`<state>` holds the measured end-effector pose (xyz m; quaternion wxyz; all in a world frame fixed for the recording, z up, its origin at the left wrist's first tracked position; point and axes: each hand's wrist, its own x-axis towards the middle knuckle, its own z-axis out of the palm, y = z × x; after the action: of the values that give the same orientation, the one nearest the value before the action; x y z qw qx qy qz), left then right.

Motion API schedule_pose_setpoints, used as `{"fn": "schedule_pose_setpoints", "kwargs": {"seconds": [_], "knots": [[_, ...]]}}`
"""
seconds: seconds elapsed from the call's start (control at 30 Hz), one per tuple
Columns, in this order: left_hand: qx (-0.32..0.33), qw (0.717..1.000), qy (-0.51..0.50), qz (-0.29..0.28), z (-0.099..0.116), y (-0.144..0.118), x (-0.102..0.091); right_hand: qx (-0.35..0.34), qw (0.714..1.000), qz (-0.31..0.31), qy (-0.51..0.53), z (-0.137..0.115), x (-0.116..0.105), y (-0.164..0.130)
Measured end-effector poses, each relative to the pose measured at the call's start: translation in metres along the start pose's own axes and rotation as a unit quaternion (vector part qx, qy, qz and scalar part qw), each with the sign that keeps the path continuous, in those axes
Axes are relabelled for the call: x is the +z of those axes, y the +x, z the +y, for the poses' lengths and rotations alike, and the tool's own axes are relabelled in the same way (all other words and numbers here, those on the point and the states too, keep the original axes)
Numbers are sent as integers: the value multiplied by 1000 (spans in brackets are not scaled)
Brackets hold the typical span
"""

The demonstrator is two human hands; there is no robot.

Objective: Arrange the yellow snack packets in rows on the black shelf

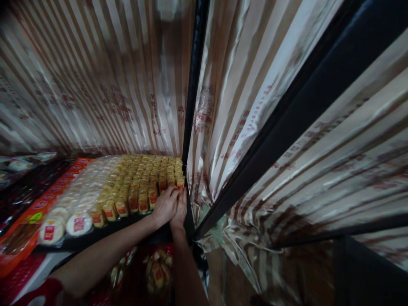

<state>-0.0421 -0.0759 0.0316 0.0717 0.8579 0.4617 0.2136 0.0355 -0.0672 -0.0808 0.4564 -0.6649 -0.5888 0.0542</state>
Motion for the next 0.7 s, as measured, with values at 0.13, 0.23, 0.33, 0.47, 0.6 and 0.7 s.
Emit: {"fn": "schedule_pose_setpoints", "kwargs": {"seconds": [0.13, 0.23, 0.33, 0.47, 0.6, 0.7], "knots": [[29, 999, -5, 22, -5, -18, 6, 21, 1000, 5, -13, -3, -4, 0], [40, 998, 36, 26, -16, -13, 7, 44, 999, 18, -10, -10, -8, 1], [44, 996, 78, 7, -25, -6, 5, 49, 998, 31, -4, -17, -10, 1], [70, 991, 108, -23, -31, -4, 7, 43, 999, 27, 0, -19, -11, 1], [88, 986, 135, -49, -28, -2, 9, 45, 999, 25, 9, -13, -9, 2], [90, 983, 145, -68, -27, 1, 9, 45, 999, 16, 10, -11, -8, 2]]}}
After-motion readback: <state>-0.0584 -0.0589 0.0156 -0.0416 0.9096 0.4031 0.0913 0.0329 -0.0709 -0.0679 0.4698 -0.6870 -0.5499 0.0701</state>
